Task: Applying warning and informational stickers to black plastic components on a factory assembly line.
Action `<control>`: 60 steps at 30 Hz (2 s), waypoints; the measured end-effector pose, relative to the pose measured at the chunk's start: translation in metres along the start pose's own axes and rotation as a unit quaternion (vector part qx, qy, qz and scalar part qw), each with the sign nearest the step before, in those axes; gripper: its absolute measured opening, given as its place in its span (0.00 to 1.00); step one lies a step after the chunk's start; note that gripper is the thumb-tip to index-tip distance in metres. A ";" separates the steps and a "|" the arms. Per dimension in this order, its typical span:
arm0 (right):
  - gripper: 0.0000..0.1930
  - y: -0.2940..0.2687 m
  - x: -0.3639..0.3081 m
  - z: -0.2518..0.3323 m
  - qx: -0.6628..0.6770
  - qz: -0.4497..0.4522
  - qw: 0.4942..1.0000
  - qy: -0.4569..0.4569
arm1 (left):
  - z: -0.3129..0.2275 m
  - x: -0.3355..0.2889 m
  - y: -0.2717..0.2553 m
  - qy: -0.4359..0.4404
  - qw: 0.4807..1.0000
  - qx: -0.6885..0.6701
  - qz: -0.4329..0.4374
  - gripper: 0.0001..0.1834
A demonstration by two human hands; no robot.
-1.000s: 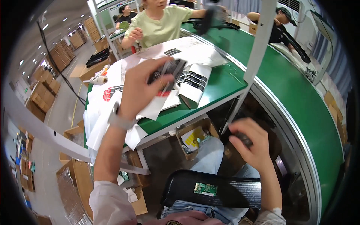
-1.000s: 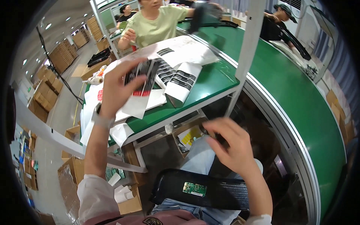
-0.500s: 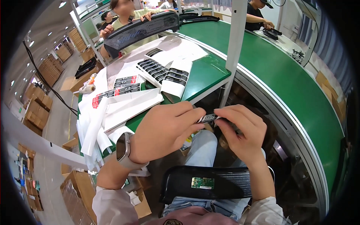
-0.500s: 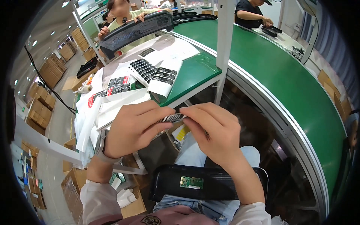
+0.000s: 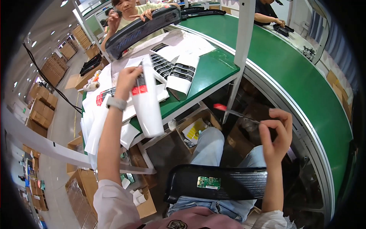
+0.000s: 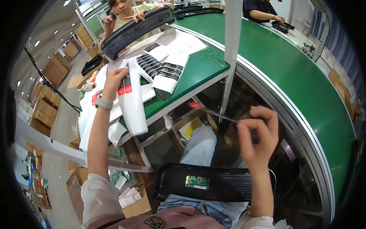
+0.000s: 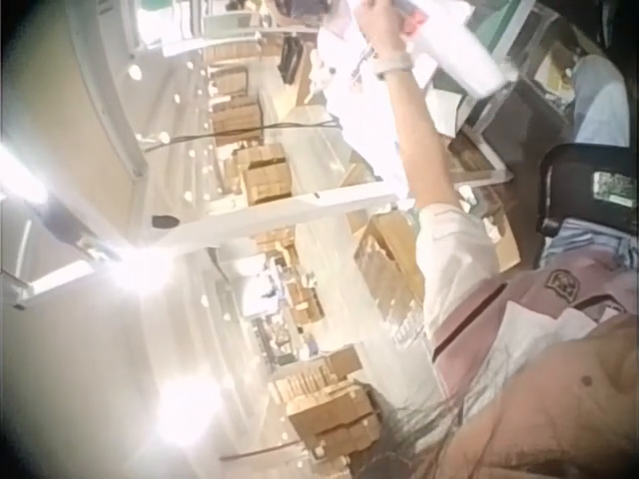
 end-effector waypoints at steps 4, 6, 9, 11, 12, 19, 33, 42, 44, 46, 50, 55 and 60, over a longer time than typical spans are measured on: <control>0.20 -0.017 -0.036 -0.065 0.022 0.204 0.957 0.207 | 0.066 0.025 -0.048 0.035 0.957 0.289 -0.009 0.23; 0.33 -0.019 -0.064 -0.083 -0.067 0.310 0.928 0.194 | 0.057 0.018 -0.051 0.075 0.929 0.357 -0.059 0.24; 0.45 -0.027 -0.098 -0.113 -0.281 0.406 0.849 0.187 | -0.020 -0.012 -0.038 0.354 0.797 0.462 -0.163 0.18; 0.47 -0.031 -0.110 -0.132 -0.218 0.408 0.843 0.273 | -0.066 -0.048 -0.014 0.382 0.854 0.341 -0.094 0.12; 0.47 -0.033 -0.116 -0.136 -0.230 0.411 0.846 0.250 | -0.082 -0.080 0.004 0.363 0.888 0.278 -0.055 0.10; 0.33 -0.054 -0.137 -0.118 -0.207 0.282 0.931 0.103 | -0.092 -0.225 0.111 0.316 0.913 0.159 0.204 0.09; 0.25 -0.079 -0.115 -0.024 0.014 0.189 0.968 0.165 | -0.060 -0.274 0.130 0.088 0.964 -0.120 0.219 0.07; 0.05 0.011 -0.118 0.012 0.202 0.304 0.841 0.400 | -0.046 -0.279 0.114 0.064 0.911 -0.361 0.190 0.23; 0.04 0.018 -0.116 0.009 0.221 0.305 0.813 0.444 | -0.042 -0.278 0.113 0.063 0.918 -0.343 0.189 0.21; 0.04 0.021 -0.114 0.006 0.221 0.292 0.811 0.456 | -0.041 -0.276 0.114 0.094 0.909 -0.358 0.192 0.16; 0.03 0.023 -0.116 0.003 0.172 0.298 0.822 0.453 | -0.044 -0.278 0.116 0.095 0.929 -0.293 0.204 0.07; 0.04 0.028 -0.122 0.003 0.040 0.295 0.844 0.445 | -0.047 -0.282 0.118 0.050 0.945 -0.283 0.159 0.09; 0.05 0.033 -0.120 0.005 -0.035 0.313 0.867 0.387 | -0.047 -0.281 0.120 0.079 0.956 -0.225 0.173 0.11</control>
Point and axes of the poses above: each hand's wrist, its own x-axis towards the middle knuckle, its own y-axis out of the palm, z = x × y, the point moved 3 cm from there along x, towards the middle knuckle, and after that the axes turned 14 degrees about y, right-handed, at the moved point
